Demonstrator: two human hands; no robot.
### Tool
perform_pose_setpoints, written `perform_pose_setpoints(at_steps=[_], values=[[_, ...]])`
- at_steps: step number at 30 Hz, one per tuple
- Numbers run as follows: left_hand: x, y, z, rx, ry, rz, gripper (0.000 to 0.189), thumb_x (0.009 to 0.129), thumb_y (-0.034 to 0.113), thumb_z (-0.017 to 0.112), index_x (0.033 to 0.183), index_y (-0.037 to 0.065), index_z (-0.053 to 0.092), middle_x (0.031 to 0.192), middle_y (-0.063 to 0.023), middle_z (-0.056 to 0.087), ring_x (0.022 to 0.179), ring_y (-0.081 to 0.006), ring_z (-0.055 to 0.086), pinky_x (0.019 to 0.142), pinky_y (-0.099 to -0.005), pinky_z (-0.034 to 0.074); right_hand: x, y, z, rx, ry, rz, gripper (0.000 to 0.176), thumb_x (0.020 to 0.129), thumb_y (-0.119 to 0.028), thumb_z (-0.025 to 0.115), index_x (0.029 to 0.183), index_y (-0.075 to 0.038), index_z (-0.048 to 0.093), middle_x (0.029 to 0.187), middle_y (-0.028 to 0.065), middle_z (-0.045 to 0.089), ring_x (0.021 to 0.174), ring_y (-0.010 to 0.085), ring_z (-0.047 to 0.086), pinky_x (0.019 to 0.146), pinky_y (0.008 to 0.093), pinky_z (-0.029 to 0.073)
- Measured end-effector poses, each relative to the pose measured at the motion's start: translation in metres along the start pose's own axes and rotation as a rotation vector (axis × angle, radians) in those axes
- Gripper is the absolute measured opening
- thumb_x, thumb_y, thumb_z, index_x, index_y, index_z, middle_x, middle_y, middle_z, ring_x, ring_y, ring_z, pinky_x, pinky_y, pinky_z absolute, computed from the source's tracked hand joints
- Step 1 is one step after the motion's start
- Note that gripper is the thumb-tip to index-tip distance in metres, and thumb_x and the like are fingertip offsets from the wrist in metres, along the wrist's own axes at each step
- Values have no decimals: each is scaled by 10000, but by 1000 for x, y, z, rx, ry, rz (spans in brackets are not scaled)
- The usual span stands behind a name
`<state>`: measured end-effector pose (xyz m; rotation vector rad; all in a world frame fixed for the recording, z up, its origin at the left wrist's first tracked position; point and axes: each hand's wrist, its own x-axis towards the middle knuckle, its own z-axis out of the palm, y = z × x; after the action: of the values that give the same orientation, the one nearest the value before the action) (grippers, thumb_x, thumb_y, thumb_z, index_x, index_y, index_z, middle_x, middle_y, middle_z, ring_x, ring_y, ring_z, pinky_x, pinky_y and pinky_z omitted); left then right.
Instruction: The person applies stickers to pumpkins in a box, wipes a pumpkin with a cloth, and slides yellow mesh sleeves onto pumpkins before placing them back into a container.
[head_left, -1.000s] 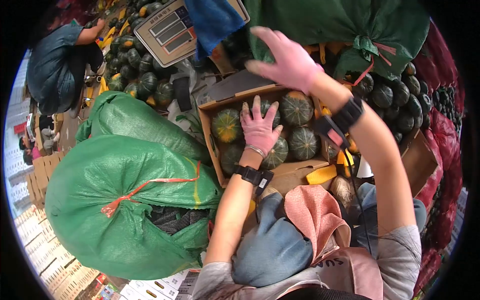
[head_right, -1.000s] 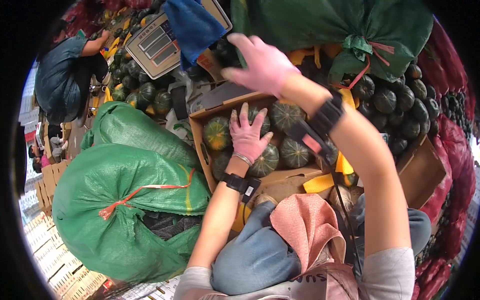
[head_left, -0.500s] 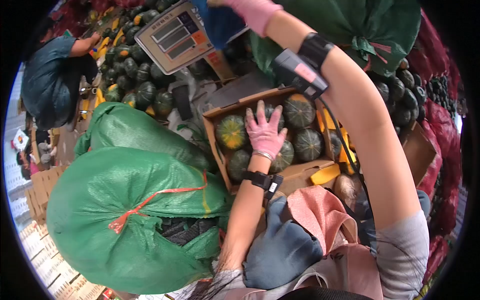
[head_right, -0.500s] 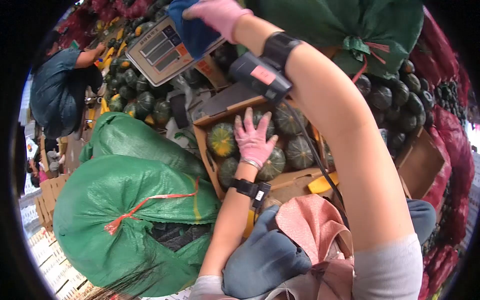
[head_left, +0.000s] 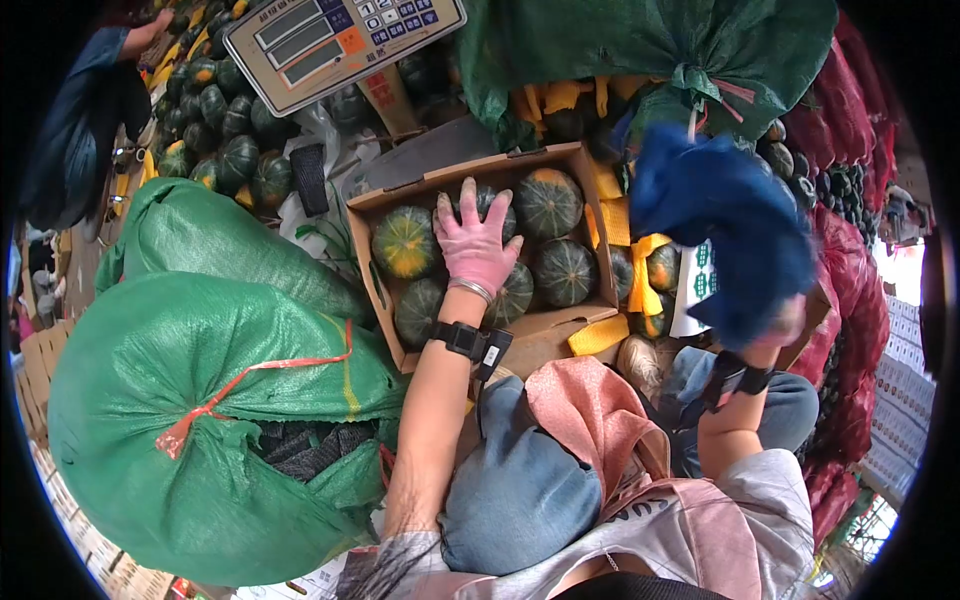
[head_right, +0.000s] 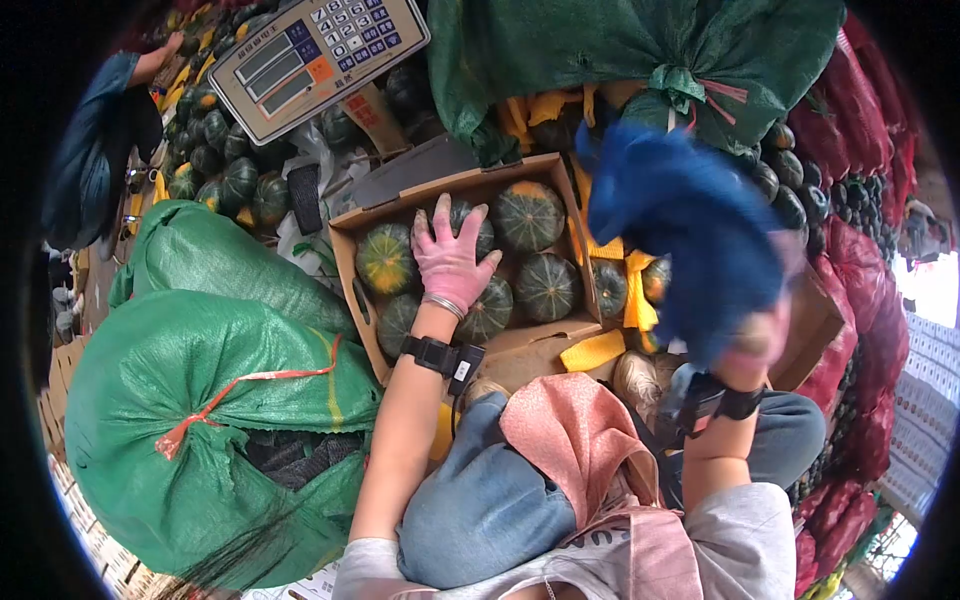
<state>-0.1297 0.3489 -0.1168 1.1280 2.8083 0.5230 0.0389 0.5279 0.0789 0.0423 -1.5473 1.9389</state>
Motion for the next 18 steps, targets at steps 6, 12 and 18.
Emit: perform_pose_setpoints(at_steps=[6, 12, 18], values=[[-1, 0, 3, -35, 27, -21, 870, 613, 408, 777, 1347, 211, 353, 1405, -93, 267, 1257, -426, 255, 1042, -535, 254, -24, 135, 3, -1410, -471, 262, 303, 786, -165, 603, 1078, -98, 557, 1266, 189, 485, 1194, 395, 417, 1025, 484, 305], [0, 1, 2, -33, 41, -15, 875, 576, 365, 796, 1328, 234, 369, 1392, -82, 277, 1246, -412, 260, 1040, -533, 263, -24, 178, 1, -1824, -593, -24, 300, 779, -155, 518, 1077, -165, 549, 1000, 113, 579, 953, 296, 557, 852, 476, 407], [0, 1, 5, -30, 59, -10, 860, 567, 345, 799, 1313, 233, 386, 1376, -79, 290, 1234, -408, 272, 1034, -531, 273, 15, 213, 15, -1823, -447, 96, 244, 763, -132, 532, 1007, -138, 551, 856, 86, 562, 812, 271, 578, 680, 406, 438]])
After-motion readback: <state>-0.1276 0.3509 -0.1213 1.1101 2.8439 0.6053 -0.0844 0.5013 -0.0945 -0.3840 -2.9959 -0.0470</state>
